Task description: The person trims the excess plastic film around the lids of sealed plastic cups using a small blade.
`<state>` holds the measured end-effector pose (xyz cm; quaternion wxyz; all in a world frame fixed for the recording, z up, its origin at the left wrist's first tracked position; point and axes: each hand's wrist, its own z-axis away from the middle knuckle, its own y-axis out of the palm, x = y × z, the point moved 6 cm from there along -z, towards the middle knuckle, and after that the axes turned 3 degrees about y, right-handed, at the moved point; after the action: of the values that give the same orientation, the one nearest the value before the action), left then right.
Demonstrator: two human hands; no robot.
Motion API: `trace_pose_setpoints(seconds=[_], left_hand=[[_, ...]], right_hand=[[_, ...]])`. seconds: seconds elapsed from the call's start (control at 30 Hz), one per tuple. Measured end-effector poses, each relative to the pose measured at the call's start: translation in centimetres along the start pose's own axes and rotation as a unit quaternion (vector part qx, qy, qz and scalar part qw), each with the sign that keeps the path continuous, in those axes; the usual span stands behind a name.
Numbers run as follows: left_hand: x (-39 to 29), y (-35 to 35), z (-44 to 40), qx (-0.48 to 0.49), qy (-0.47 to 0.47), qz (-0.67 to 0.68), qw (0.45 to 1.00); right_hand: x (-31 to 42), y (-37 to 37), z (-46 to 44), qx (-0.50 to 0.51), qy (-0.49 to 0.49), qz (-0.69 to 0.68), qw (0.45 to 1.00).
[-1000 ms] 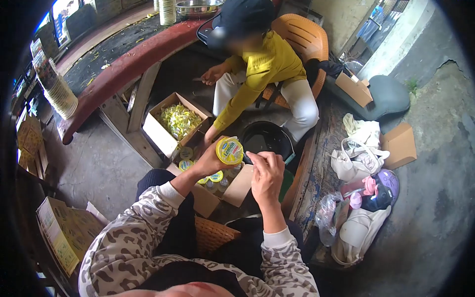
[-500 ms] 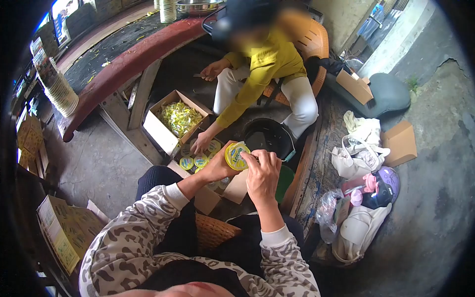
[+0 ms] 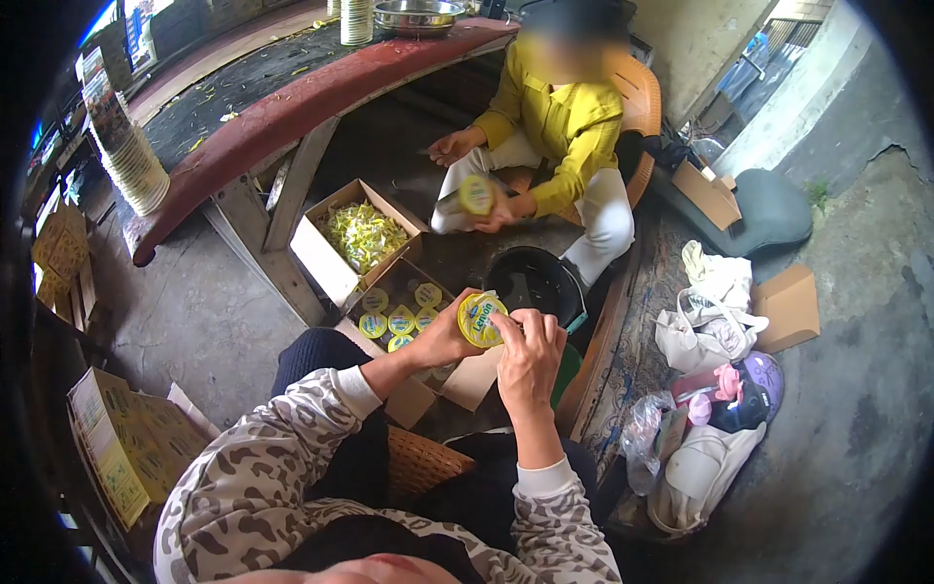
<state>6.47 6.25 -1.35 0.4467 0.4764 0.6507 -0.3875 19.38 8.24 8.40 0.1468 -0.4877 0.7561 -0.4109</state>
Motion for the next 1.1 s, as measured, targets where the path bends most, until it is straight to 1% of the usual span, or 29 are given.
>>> trace_pose_setpoints(seconds=[0.07, 0.1, 0.17, 0.4, 0.47, 0.6, 0.67, 0.73, 0.87, 1.1], left_hand=[[-0.2, 0.1, -0.1, -0.008, 0.033, -0.001, 0.999], [-0.3, 0.1, -0.1, -0.008, 0.033, -0.001, 0.999], [0.0, 0.2, 0.0, 0.000, 0.002, 0.021, 1.000], [0.9, 0.4, -0.1, 0.003, 0.015, 0.035, 0.999], [0.9, 0.3, -0.1, -0.023, 0.022, 0.048, 0.998], [0.2, -0.1, -0.3, -0.023, 0.032, 0.045, 0.998], [-0.2, -0.1, -0.2, -0.017, 0.030, 0.050, 0.998], [-0.1, -0.3, -0.3, -0.026, 0.006, 0.087, 0.996], [0.0, -0.5, -0.5, -0.018, 0.015, 0.111, 0.994], [0.0, -0.8, -0.6, -0.019, 0.011, 0.095, 0.995]], right_hand=[[0.0, 0.0, -0.1, -0.001, -0.001, 0.003, 1.000], [0.1, 0.1, 0.0, -0.001, -0.004, 0.003, 1.000], [0.1, 0.1, 0.0, -0.002, -0.006, 0.004, 1.000], [-0.2, 0.1, -0.1, 0.002, -0.006, 0.009, 1.000], [-0.4, 0.2, -0.1, 0.003, -0.001, 0.008, 1.000], [-0.8, 0.0, -0.1, 0.000, 0.004, 0.016, 1.000], [-1.0, 0.1, -0.1, 0.003, 0.007, 0.018, 1.000], [-1.4, -0.2, -0.2, 0.002, 0.008, 0.023, 1.000], [-1.5, -0.8, -0.5, 0.008, 0.015, 0.028, 0.999], [-2.0, -1.6, -0.7, 0.002, 0.012, 0.031, 0.999]])
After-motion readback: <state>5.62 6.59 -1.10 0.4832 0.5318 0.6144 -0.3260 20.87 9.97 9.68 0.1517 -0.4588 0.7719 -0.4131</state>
